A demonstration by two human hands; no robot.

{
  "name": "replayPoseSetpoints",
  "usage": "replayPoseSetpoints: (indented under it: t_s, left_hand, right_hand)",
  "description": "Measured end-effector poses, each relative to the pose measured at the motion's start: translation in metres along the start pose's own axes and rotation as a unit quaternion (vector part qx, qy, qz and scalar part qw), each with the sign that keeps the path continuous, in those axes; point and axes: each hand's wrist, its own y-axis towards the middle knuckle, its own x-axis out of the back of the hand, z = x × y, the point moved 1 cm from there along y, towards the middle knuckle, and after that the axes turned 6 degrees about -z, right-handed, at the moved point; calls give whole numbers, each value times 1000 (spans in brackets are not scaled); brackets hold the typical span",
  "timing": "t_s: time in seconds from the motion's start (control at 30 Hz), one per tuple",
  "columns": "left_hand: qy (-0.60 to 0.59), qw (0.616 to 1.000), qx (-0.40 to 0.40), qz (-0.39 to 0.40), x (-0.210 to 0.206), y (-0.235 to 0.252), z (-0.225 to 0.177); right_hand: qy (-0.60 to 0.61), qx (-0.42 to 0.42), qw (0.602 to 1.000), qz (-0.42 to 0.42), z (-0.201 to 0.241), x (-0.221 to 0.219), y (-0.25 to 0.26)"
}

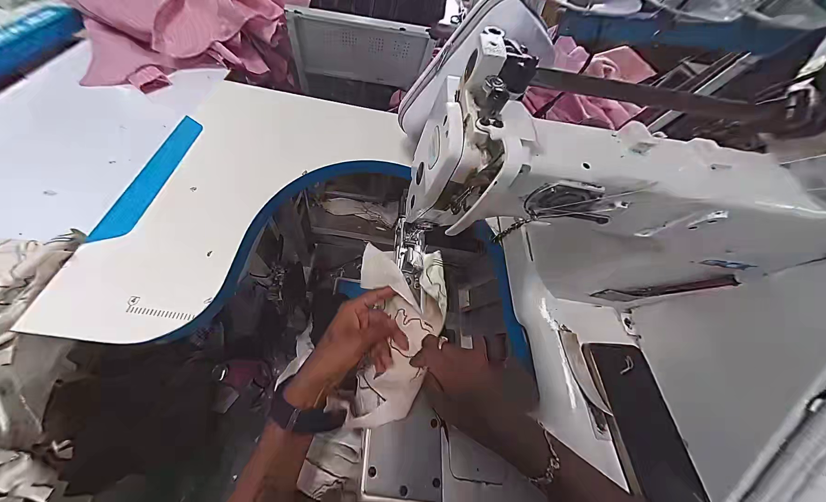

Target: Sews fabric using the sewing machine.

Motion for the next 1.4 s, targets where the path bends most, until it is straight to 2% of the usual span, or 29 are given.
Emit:
replayPoseSetpoints:
  t_s: [0.03, 0.07, 0.1, 0.13, 0.17, 0.23, 0.27, 0.3, 0.37, 0.43, 0.5, 0.57, 0.63, 0.73, 0.83, 0.93, 1.03, 1.13, 1.2, 1.27, 1.33, 1.4]
  left_hand:
    - [119, 984, -67, -117, -1, 17, 5]
    - [223, 947, -115, -201, -1, 36, 9]
    - [297, 916, -141, -228, -6, 48, 11]
    - [352, 895, -143, -232, -15, 53, 10]
    - [397, 880, -130, -227, -24, 50, 8]
    - [471, 857, -77, -192, -32, 34, 4]
    - [502, 843, -73, -180, -32, 29, 4]
    - [521, 835, -66, -166, -32, 28, 3]
    - [520, 836, -71, -159, -32, 35, -1]
    - [495, 841, -129, -175, -30, 37, -1]
    - [512, 816, -203, -175, -25, 36, 5]
    - [562, 777, -226, -171, -25, 29, 9]
    - [602, 736, -255, -172, -27, 26, 10]
    - [587, 745, -281, -147, -26, 30, 12]
    - [578, 744, -300, -150, -23, 35, 11]
    - [570, 752, -302, -136, -21, 34, 11]
    - [545, 777, -288, -130, -22, 33, 9]
    - [505, 806, -275, -140, -25, 29, 9]
    - [472, 824, -276, -146, -26, 30, 6]
    - [477, 820, -286, -134, -25, 32, 6]
    - [485, 808, -305, -135, -24, 37, 8]
    - [465, 821, -303, -134, -23, 37, 8]
  right_hand:
    - [2, 1, 1000, 9, 5, 0, 0]
    - [-1, 1, 1000, 4, 7, -1, 3]
    - [-10, -19, 1000, -1, 7, -2, 4]
    - [-29, -73, 997, 4, -1, 2, 5]
    - [-42, -171, 984, 34, -16, 12, 7]
    - [-15, -399, 906, 143, -65, 31, 15]
    - [8, -449, 880, 151, -85, 33, 16]
    - [14, -457, 877, 147, -92, 34, 21]
    - [3, -401, 911, 100, -76, 31, 41]
    - [-9, -337, 941, 32, -53, 17, 47]
    - [-40, -236, 970, -36, -44, 5, 40]
    - [-22, -181, 981, -63, -47, 4, 32]
    - [31, -164, 985, -50, -54, 6, 30]
    - [71, -141, 987, 5, -61, 3, 32]
    - [62, -117, 990, 54, -57, 2, 32]
    - [86, -132, 984, 86, -51, 4, 28]
    - [186, -157, 966, 84, -50, 7, 26]
    - [352, -210, 910, 64, -52, -3, 26]
    - [396, -241, 885, 32, -54, -16, 35]
    - [381, -251, 890, 13, -53, -23, 41]
    - [304, -240, 922, 2, -48, -20, 43]
    - [227, -245, 943, -12, -38, -13, 40]
